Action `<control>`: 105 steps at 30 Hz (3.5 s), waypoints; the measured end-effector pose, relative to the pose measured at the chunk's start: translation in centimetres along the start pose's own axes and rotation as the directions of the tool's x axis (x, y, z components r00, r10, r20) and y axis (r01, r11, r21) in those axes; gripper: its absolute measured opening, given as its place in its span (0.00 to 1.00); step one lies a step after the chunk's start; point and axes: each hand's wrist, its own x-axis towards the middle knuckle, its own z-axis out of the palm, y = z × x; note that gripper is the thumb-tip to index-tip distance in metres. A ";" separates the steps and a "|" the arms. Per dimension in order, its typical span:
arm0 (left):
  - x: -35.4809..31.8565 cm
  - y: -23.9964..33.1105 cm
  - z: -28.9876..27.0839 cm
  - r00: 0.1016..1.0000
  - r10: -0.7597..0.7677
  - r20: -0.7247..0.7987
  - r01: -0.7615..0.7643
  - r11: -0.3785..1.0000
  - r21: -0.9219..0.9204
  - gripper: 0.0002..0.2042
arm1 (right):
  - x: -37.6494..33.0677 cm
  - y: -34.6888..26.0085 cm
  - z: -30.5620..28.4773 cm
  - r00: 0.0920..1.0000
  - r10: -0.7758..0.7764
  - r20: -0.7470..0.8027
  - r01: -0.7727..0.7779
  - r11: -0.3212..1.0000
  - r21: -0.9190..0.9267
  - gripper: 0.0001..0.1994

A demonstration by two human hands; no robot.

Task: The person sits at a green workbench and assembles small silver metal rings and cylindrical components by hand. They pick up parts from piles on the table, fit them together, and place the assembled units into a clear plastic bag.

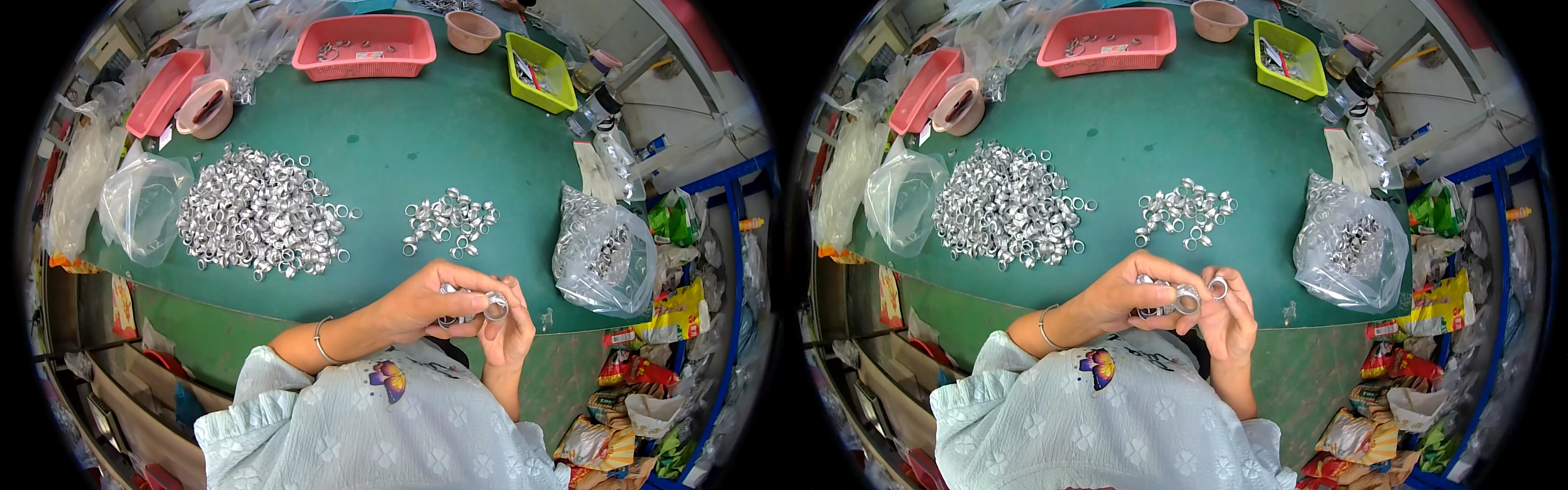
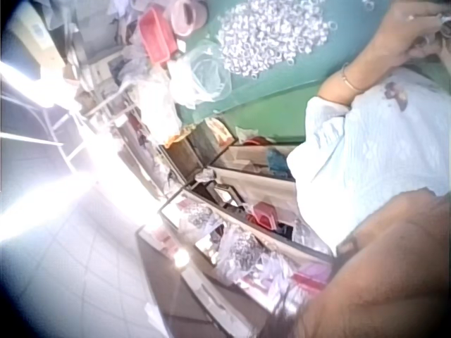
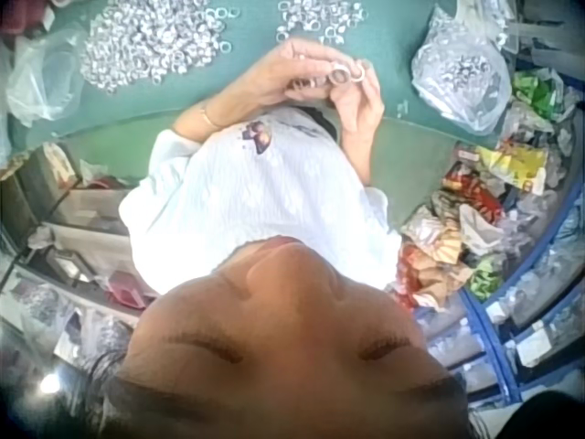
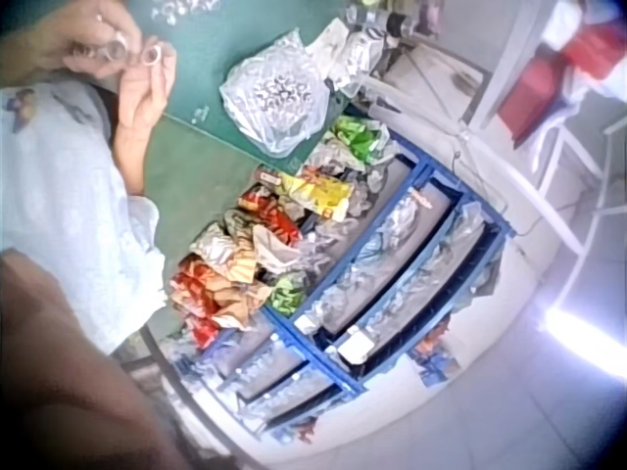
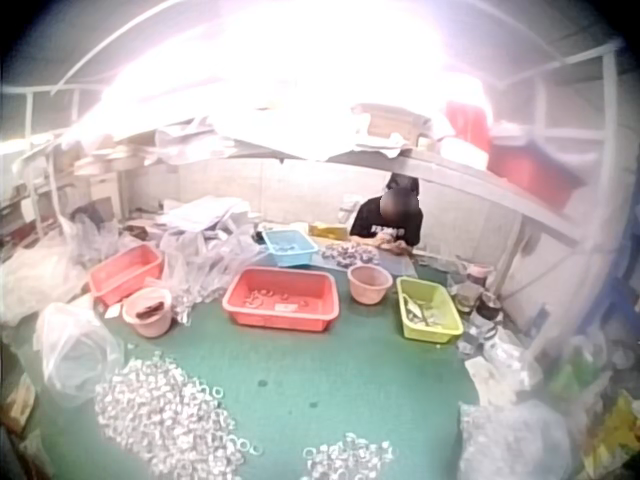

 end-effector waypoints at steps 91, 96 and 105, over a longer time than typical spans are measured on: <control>1.9 -1.2 -1.2 0.986 -0.142 -0.082 0.124 0.974 -0.189 0.19 | 0.1 -0.5 3.2 0.778 -0.547 0.307 0.528 0.306 -0.792 0.19; 1.8 -1.2 -1.4 0.985 -0.145 -0.092 0.126 0.974 -0.188 0.18 | 0.1 -0.4 3.3 0.782 -0.532 0.325 0.521 0.271 -0.809 0.19; 1.6 -1.2 -1.9 0.993 -0.109 -0.037 0.100 0.975 -0.200 0.16 | 0.4 -0.3 3.3 0.789 -0.517 0.331 0.522 0.282 -0.805 0.18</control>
